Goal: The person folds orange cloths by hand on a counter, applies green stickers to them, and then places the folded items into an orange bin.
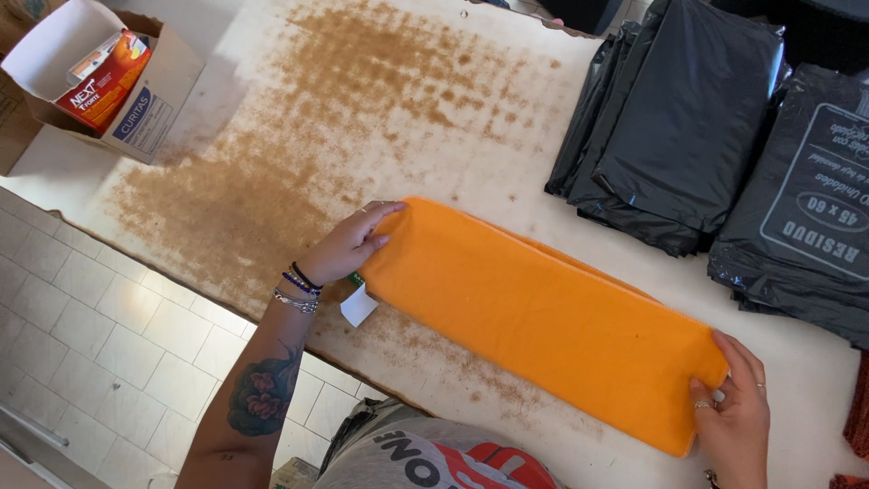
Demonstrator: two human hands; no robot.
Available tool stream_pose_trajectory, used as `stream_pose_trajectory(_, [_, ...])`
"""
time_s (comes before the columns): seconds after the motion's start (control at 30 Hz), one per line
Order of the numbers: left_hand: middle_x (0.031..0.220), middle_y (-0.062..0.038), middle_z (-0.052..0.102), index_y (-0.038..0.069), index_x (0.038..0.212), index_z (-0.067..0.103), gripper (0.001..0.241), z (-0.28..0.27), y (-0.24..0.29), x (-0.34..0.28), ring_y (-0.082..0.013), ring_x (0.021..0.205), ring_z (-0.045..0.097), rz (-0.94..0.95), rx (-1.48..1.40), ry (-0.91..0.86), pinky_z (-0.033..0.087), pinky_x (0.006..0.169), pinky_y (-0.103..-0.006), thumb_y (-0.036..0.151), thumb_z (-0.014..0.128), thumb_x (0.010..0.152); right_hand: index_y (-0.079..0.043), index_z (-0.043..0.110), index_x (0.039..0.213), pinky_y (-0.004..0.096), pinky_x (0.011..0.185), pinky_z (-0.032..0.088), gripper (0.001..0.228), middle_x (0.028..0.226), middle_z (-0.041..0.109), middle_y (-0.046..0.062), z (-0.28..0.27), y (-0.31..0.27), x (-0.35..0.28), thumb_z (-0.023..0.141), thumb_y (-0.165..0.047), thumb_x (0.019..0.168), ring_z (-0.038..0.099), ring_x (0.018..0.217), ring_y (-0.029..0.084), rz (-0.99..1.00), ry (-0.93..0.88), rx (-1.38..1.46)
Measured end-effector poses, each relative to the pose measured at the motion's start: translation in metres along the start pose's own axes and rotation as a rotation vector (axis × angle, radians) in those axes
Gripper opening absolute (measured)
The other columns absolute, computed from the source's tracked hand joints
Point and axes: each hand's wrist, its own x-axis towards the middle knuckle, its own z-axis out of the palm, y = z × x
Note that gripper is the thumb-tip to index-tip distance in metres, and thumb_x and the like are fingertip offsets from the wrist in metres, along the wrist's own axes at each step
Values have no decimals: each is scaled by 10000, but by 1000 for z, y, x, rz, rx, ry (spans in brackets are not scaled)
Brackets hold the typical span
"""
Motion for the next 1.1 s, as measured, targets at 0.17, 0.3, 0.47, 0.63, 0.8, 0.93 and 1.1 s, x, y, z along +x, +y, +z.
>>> stream_pose_trajectory(0.17, [1528,-122,447,143,1578,335,560,4,-10,3,-293,1383,473,57,127,21,374,1142,-426,58,426,1032,-10,453,1548,373,1136,363,721,1550,388,171,0,16,4,487,199,859,403,1429,304,-190,0,-137])
stream_pose_trajectory(0.3, [1604,-149,375,134,1602,282,554,2,-12,2,-313,1465,395,169,172,74,294,1213,-439,100,397,1062,-48,438,1593,372,795,502,835,1589,379,129,0,-4,-4,513,289,832,406,1408,276,-87,31,-176])
stream_pose_trajectory(0.47, [1650,-151,297,129,1613,248,590,7,-18,9,-320,1490,369,144,263,83,313,1210,-435,47,381,1044,-66,387,1623,309,713,465,879,1595,367,116,2,19,5,434,237,799,440,1357,253,-180,-39,-116])
stream_pose_trajectory(0.63, [1526,-115,495,104,1520,457,503,3,-1,0,-262,1358,517,97,189,114,402,1127,-399,243,515,1040,-100,493,1520,405,976,474,660,1532,452,126,-5,-10,-18,597,157,921,501,1221,321,-22,13,2])
stream_pose_trajectory(0.8, [1301,-85,634,145,1340,658,343,10,-5,-10,-237,1234,615,141,133,198,497,1018,-359,226,581,1016,-55,659,1369,326,1005,440,419,1350,605,113,-6,-14,-31,639,61,968,523,1028,247,146,32,7])
stream_pose_trajectory(0.93, [974,-31,646,129,1367,675,352,19,-13,-9,-162,904,597,178,184,224,490,851,-295,128,556,1035,-120,610,1469,297,654,383,583,1421,486,84,-4,35,-18,696,-17,902,369,657,208,-59,-49,-86])
stream_pose_trajectory(1.1, [1117,-66,580,105,1421,605,384,20,5,-17,-117,583,425,252,203,328,408,633,-260,103,442,1074,-67,461,1526,424,1159,378,651,1542,380,148,-7,-6,-39,589,69,903,432,1402,272,-9,-31,41])
